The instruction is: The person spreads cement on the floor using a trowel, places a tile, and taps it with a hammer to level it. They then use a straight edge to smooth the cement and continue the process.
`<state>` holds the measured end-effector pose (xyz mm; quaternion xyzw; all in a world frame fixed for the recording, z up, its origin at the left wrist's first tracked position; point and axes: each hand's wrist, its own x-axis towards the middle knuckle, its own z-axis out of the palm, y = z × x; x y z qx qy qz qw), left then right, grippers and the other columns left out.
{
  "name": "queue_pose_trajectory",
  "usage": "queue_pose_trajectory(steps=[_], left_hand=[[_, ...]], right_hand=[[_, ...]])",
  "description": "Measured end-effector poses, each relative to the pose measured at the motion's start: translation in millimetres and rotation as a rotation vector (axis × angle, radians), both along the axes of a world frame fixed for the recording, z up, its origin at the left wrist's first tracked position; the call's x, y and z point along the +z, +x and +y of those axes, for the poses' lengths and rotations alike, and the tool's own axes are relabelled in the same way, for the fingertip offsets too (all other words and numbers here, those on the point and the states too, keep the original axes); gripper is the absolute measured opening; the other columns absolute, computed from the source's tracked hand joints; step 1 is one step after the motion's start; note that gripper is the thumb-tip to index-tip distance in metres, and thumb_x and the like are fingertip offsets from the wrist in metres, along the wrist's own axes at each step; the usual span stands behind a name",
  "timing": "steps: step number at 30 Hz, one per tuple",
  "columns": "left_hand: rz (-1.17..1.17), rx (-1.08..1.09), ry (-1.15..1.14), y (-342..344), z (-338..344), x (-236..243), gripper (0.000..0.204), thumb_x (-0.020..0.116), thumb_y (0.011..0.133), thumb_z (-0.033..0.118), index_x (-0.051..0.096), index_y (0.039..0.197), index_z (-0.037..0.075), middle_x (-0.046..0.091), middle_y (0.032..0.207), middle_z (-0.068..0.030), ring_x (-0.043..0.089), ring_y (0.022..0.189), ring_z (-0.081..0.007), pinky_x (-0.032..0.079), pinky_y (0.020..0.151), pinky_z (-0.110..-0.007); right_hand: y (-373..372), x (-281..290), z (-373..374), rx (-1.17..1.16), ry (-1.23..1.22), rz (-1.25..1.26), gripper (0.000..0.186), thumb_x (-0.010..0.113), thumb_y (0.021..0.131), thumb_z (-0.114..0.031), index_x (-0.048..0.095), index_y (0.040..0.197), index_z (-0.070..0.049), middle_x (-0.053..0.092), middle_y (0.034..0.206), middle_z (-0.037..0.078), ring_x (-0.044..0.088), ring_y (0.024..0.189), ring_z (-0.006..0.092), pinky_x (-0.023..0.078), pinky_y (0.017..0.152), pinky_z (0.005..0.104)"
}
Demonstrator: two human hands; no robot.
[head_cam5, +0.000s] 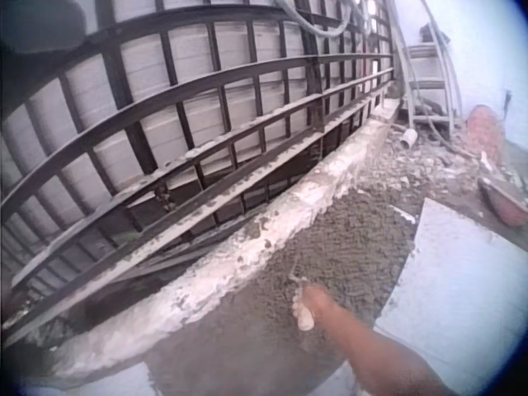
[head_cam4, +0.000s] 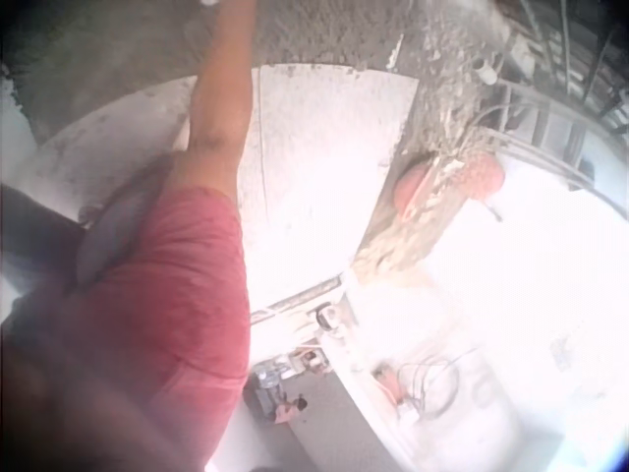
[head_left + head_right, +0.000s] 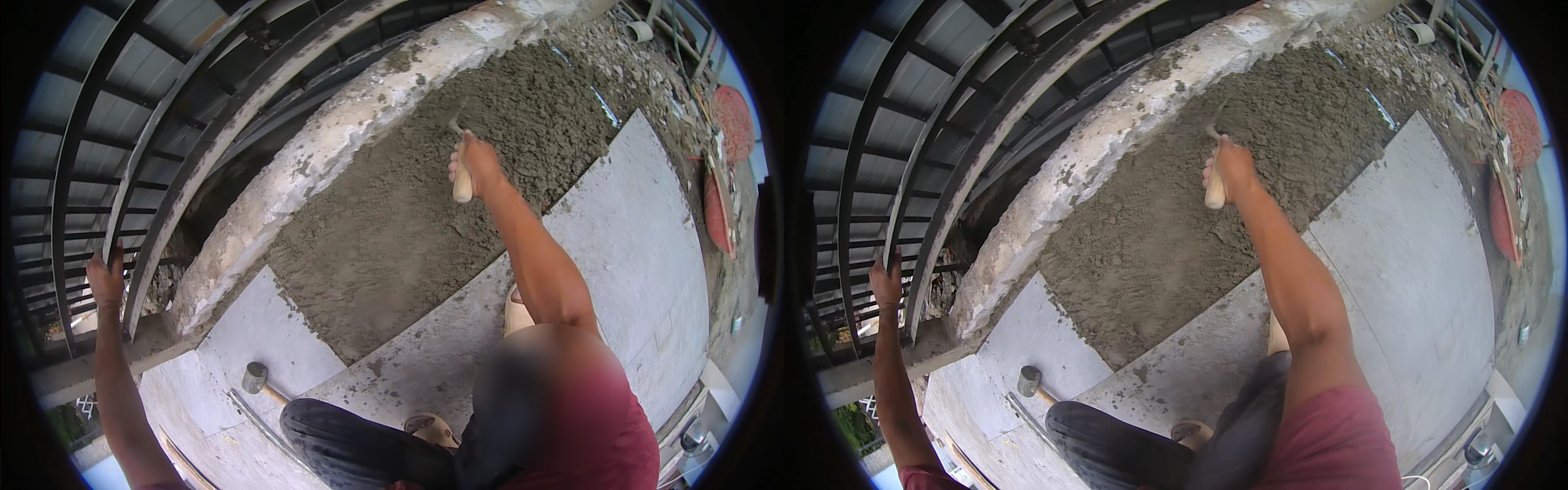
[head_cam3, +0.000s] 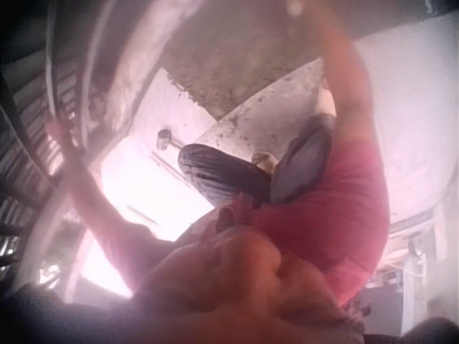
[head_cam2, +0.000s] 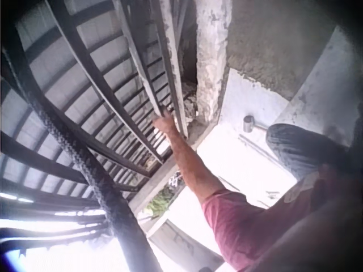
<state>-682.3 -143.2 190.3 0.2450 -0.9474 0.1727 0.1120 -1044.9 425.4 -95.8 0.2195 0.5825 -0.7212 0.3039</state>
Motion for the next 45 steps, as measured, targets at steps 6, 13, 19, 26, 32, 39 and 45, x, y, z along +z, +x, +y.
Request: queue_pose_trajectory(steps=[6, 13, 19, 26, 32, 39, 45], left_hand=[[0.005, -0.035, -0.055, 7, -9, 1, 0.047, 0.062, 0.091, 0.04, 0.062, 0.085, -0.006, 0.061, 0.075, -0.0269, 0.059, 0.076, -0.0478, 0.043, 0.07, -0.053], [0.006, -0.026, 0.043, 2, -2, -2, 0.048, 0.059, 0.093, 0.043, 0.062, 0.092, -0.006, 0.062, 0.079, -0.0287, 0.059, 0.08, -0.0497, 0.044, 0.071, -0.053], [0.003, 0.005, 0.026, 1, -7, -3, 0.048, 0.059, 0.093, 0.043, 0.063, 0.098, -0.005, 0.062, 0.08, -0.0282, 0.059, 0.081, -0.0486, 0.044, 0.071, -0.052], [0.013, 0.084, 0.045, 5, -24, -5, 0.051, 0.06, 0.093, 0.046, 0.063, 0.101, -0.004, 0.064, 0.084, -0.0282, 0.061, 0.084, -0.0479, 0.046, 0.072, -0.049], [-0.023, -0.01, 0.046, 24, -55, -3, 0.049, 0.055, 0.096, 0.044, 0.062, 0.106, -0.004, 0.064, 0.091, -0.0292, 0.06, 0.089, -0.0485, 0.046, 0.076, -0.049], [-0.018, -0.011, 0.04, 10, -35, -19, 0.049, 0.057, 0.095, 0.045, 0.064, 0.108, -0.002, 0.065, 0.096, -0.0263, 0.061, 0.092, -0.0458, 0.046, 0.08, -0.048], [0.005, 0.014, -0.047, 7, -37, -4, 0.049, 0.06, 0.093, 0.045, 0.065, 0.108, -0.002, 0.065, 0.094, -0.0257, 0.061, 0.093, -0.0453, 0.047, 0.08, -0.048]], right_hand=[[75, 17, -30, 0.454, 0.263, 0.155, 0.042, 0.052, 0.099, -0.034, 0.05, 0.114, 0.005, 0.059, 0.071, 0.014, 0.059, 0.051, 0.0233, 0.05, 0.043, 0.0384], [63, -6, 86, 0.218, 0.396, 0.213, 0.047, 0.052, 0.098, -0.045, 0.049, 0.097, 0.002, 0.057, 0.065, 0.012, 0.057, 0.044, 0.0213, 0.048, 0.038, 0.0368], [138, 2, 135, 0.653, 0.562, 0.494, 0.052, 0.049, 0.098, -0.044, 0.054, 0.093, 0.007, 0.061, 0.074, 0.027, 0.062, 0.068, 0.0434, 0.051, 0.062, 0.0462], [118, -7, 212, 0.524, 0.73, 0.452, 0.05, 0.049, 0.098, -0.042, 0.056, 0.096, 0.007, 0.06, 0.09, 0.035, 0.058, 0.091, 0.0514, 0.049, 0.079, 0.0503], [79, 44, 217, 0.446, 0.828, 0.37, 0.047, 0.051, 0.097, -0.041, 0.055, 0.093, 0.006, 0.061, 0.079, 0.032, 0.061, 0.082, 0.0497, 0.05, 0.073, 0.0496], [115, 4, 227, 0.961, 0.88, 0.707, 0.044, 0.052, 0.097, -0.036, 0.057, 0.107, 0.006, 0.063, 0.081, 0.033, 0.062, 0.087, 0.0487, 0.05, 0.076, 0.0507], [141, 21, 165, 1.171, 0.803, 0.627, 0.041, 0.05, 0.096, -0.032, 0.054, 0.109, 0.007, 0.063, 0.084, 0.031, 0.061, 0.086, 0.0497, 0.049, 0.076, 0.0528]])
